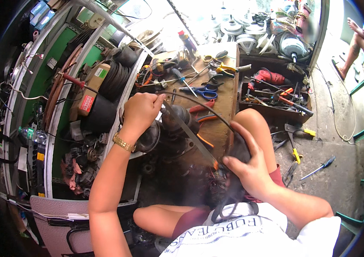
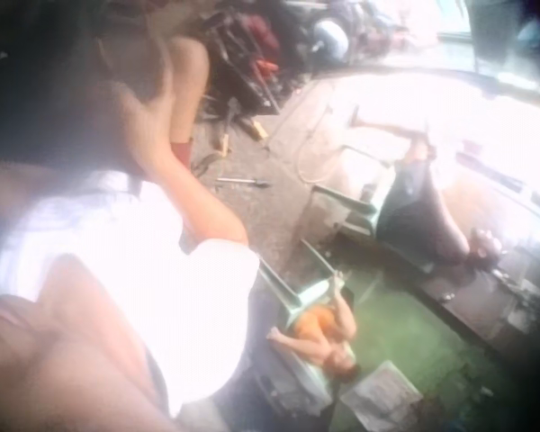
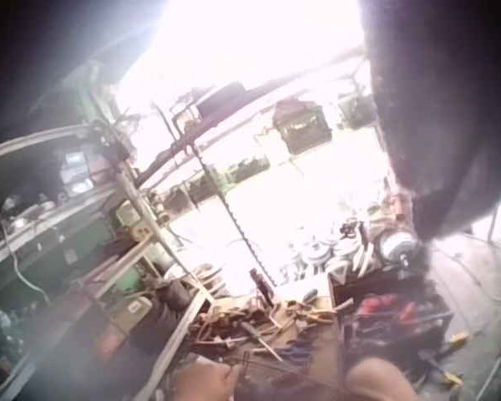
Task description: The person is repairing a compressor by using a screwdriver to pry components, using pliers to manipulate wires, and using a hammer to tap parts on a workbench.
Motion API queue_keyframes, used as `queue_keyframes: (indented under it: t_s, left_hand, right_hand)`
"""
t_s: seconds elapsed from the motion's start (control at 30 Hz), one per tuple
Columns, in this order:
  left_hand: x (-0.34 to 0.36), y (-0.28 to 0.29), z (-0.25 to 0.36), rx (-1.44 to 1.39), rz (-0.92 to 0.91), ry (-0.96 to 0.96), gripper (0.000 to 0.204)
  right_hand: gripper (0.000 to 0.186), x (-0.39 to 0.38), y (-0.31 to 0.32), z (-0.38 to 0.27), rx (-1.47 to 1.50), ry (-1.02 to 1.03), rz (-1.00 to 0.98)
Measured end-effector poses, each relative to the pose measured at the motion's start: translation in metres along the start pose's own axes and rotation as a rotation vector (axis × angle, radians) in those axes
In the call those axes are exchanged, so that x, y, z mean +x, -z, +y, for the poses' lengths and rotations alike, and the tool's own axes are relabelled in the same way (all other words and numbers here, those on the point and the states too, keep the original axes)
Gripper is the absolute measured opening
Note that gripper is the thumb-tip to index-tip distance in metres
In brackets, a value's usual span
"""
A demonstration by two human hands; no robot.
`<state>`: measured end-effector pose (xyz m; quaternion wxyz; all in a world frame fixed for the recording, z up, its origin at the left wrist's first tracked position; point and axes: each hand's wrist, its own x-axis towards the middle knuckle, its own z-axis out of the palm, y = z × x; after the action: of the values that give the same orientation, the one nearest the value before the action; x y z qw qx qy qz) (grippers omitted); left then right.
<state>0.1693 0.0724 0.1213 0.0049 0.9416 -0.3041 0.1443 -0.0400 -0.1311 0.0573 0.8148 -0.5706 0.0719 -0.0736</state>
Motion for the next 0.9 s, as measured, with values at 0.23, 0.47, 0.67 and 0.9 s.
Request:
queue_keyframes:
  t_s: [0.23,0.47,0.67,0.9]
  left_hand:
    - [0.011,-0.004,0.002,0.035,0.073,-0.026,0.048]
    - [0.002,0.0,-0.004,-0.002,0.003,0.025,0.047]
    - [0.015,-0.002,0.001,-0.012,0.018,0.035,0.046]
    - [0.004,-0.001,-0.013,-0.044,-0.011,0.048,0.047]
  right_hand:
    - [0.068,0.106,-0.053,0.042,0.049,0.09,0.024]
    - [0.071,-0.002,0.002,0.006,-0.082,0.09,-0.041]
    - [0.072,0.122,-0.048,0.063,-0.141,0.165,0.098]
    - [0.072,0.009,-0.004,0.029,0.018,0.042,-0.034]
